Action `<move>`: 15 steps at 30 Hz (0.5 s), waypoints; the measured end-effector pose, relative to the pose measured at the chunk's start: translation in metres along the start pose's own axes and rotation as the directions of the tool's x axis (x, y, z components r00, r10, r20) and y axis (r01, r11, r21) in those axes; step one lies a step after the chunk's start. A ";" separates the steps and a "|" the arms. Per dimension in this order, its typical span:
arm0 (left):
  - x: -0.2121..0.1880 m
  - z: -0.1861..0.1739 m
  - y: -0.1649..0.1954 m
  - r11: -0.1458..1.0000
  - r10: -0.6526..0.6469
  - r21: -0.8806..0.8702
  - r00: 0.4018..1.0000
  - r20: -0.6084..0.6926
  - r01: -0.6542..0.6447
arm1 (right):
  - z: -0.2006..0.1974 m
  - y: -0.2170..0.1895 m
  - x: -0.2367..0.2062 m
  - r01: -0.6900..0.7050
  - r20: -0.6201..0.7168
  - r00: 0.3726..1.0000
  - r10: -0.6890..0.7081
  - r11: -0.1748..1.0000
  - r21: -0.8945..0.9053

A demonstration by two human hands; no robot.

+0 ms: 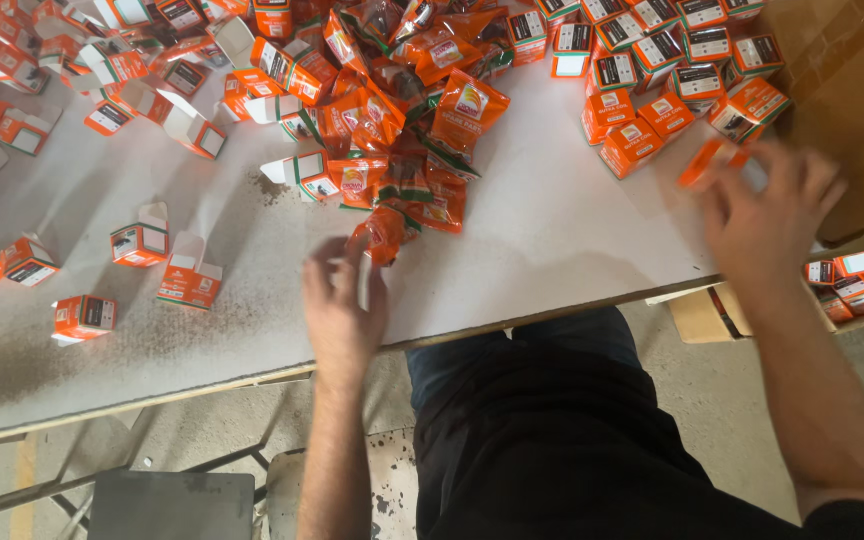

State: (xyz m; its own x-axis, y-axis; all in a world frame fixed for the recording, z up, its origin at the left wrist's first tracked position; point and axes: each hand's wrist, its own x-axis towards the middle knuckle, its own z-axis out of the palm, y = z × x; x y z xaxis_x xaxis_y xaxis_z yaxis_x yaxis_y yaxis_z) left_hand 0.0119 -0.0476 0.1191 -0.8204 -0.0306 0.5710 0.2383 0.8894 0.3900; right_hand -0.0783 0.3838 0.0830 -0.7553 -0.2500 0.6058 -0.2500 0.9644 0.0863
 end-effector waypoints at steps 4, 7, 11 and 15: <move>0.021 0.003 -0.020 0.999 0.012 -0.041 0.995 0.100 -0.008 | -0.008 -0.009 0.035 0.024 -0.134 0.991 -0.015 0.998 0.061; 0.016 0.015 -0.013 0.951 0.170 -0.293 0.959 0.227 -0.099 | -0.027 -0.087 0.046 0.304 -0.234 0.950 -0.209 0.794 0.526; 0.016 0.015 -0.012 0.822 0.293 -0.561 0.918 0.269 -0.098 | -0.053 -0.189 0.054 0.502 -0.095 0.765 -0.637 0.498 0.707; 0.064 -0.006 -0.056 0.872 -0.456 -0.202 0.890 -0.003 0.446 | -0.089 -0.171 0.062 0.459 0.009 0.733 -0.681 0.503 0.732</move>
State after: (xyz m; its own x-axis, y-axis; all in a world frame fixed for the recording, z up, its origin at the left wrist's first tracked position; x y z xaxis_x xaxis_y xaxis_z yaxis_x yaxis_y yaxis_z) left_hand -0.0514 -0.1022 0.1379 -0.8370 -0.4342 0.3330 -0.0529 0.6699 0.7405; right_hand -0.0285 0.2109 0.1765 -0.3883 -0.8403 0.3783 -0.9160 0.3073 -0.2578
